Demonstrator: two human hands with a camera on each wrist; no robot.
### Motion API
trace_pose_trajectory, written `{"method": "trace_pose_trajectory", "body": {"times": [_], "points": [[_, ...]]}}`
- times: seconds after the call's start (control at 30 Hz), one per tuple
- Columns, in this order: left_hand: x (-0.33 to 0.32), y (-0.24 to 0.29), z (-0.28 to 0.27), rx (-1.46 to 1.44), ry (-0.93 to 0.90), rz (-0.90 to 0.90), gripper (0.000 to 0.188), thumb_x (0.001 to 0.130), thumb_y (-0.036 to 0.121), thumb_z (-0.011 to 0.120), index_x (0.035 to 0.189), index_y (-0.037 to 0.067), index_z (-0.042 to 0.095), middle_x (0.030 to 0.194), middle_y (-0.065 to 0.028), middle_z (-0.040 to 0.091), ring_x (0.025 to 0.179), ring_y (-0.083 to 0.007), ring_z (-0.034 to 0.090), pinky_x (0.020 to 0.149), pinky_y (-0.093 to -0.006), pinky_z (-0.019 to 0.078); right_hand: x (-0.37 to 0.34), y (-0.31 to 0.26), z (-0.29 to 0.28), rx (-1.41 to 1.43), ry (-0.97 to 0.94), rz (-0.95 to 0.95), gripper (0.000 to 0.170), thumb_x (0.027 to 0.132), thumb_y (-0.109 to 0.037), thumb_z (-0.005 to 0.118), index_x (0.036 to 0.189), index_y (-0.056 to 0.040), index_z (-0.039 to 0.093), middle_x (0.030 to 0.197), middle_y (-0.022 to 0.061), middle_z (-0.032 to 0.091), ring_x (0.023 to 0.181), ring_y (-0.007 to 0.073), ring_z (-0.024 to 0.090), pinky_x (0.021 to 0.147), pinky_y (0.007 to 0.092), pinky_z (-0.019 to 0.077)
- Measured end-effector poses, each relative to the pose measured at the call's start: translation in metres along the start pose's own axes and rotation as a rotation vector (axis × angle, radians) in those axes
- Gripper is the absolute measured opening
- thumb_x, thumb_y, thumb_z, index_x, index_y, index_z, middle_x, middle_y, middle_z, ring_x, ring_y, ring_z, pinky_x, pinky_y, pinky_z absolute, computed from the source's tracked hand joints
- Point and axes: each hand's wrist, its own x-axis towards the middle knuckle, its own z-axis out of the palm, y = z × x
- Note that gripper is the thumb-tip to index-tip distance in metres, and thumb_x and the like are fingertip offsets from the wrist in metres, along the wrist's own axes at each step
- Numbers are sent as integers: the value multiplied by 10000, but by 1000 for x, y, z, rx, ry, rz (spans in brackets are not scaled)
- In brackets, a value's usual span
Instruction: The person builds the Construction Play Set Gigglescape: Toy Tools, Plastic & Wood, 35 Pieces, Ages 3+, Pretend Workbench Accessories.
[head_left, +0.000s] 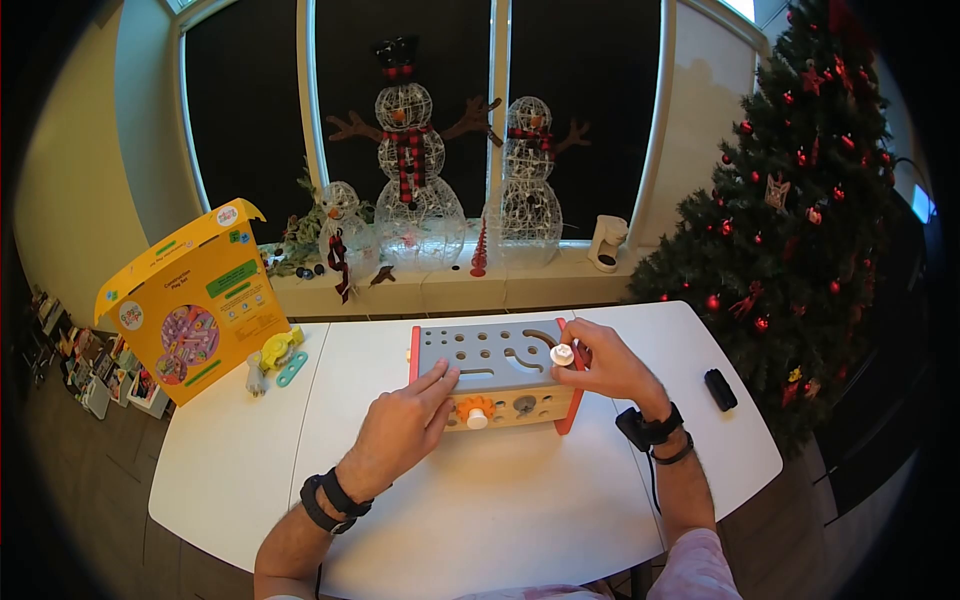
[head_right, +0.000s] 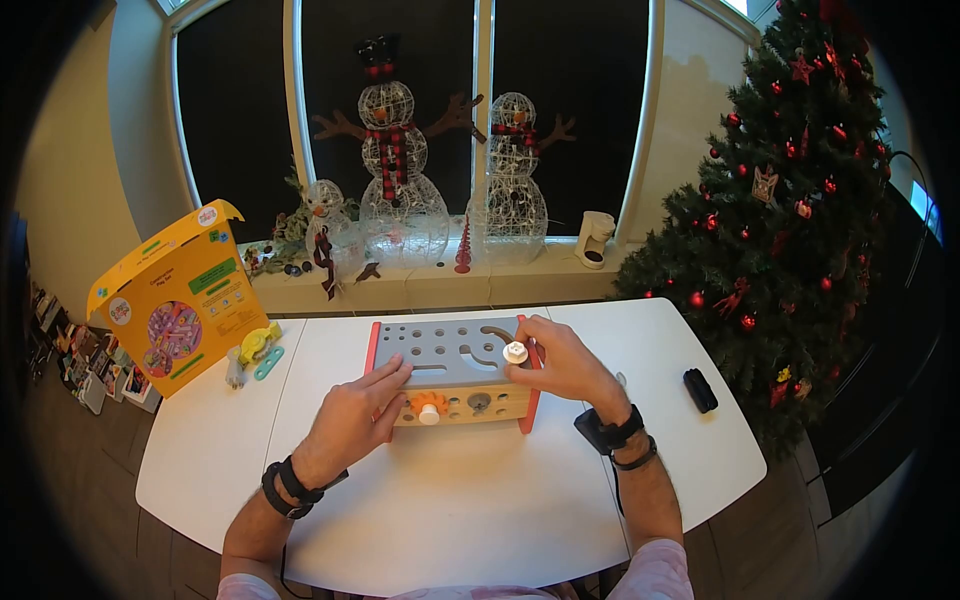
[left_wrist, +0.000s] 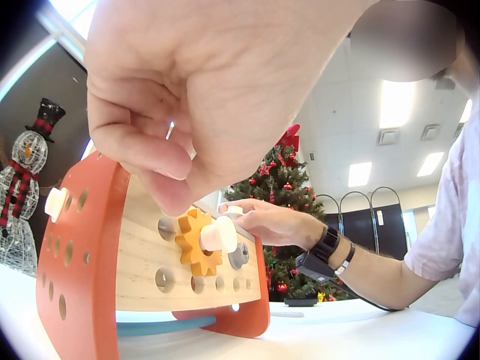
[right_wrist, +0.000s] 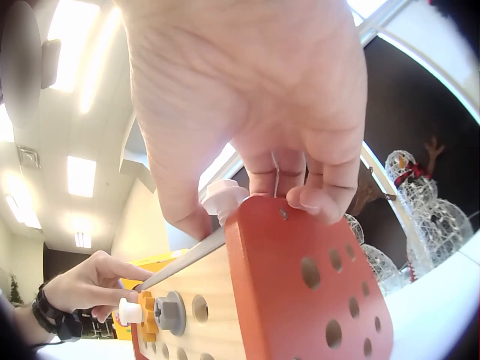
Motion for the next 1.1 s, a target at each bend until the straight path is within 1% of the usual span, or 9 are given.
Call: {"method": "trace_pose_trajectory", "body": {"times": [0.13,0.2,0.33,0.4,0.53,0.6,0.8,0.93,1.1], "points": [[0,1,-1,4,5,7,436,1012,130,748,1439,50,714,1467,-202,712,836,-353,804,836,-414,668,-1,-10,-8,82,-67,86,360,864,-235,868,1073,-49,641,972,72,679,858,192,622,752,339,514],[0,2,-2,1,-6,-8,437,1011,131,749,1439,49,714,1466,-203,712,848,-356,805,840,-415,668,-2,-11,-12,101,-129,108,430,850,-232,873,1168,-68,634,1074,77,696,927,184,627,783,332,539],[0,2,-1,2,-10,-10,439,1011,132,749,1440,48,712,1468,-204,710,879,-369,804,851,-419,666,-3,-6,-13,124,-158,119,471,845,-230,867,1230,-81,639,1151,87,676,995,201,631,801,337,554],[0,2,-1,4,-8,-7,439,1011,132,749,1440,48,712,1469,-205,710,884,-372,804,854,-420,666,-3,5,-9,67,-124,-8,497,849,-208,882,1279,-89,662,1103,27,643,843,116,590,646,268,492],[0,2,-1,13,-13,-11,442,1012,136,748,1444,51,710,1471,-200,710,891,-374,803,858,-422,666,-3,3,-11,47,-134,-35,490,852,-206,878,1280,-91,669,1112,31,636,870,130,601,643,275,494],[0,2,-1,18,-13,-12,444,1012,138,748,1446,52,709,1471,-198,710,893,-375,803,859,-423,666,-3,-5,-15,69,-179,47,456,853,-213,859,1241,-83,660,1133,84,630,1040,232,638,825,345,548],[0,2,-1,14,-17,-14,445,1012,138,747,1448,55,708,1470,-197,711,895,-375,804,858,-422,667,-3,1,-13,56,-171,44,453,850,-219,865,1237,-78,677,1138,91,632,1025,246,638,812,354,548],[0,1,0,13,0,7,442,1014,138,746,1446,54,709,1468,-202,711,840,-367,800,843,-421,667,-3,3,-13,59,-163,29,452,850,-223,867,1235,-75,683,1143,93,637,1018,247,641,804,358,550],[0,1,0,9,-4,3,438,1015,139,747,1444,53,710,1468,-202,712,780,-351,794,821,-420,665,-3,1,-13,58,-153,28,406,889,-246,869,1212,-70,695,1093,77,639,971,222,634,756,342,532]]}}
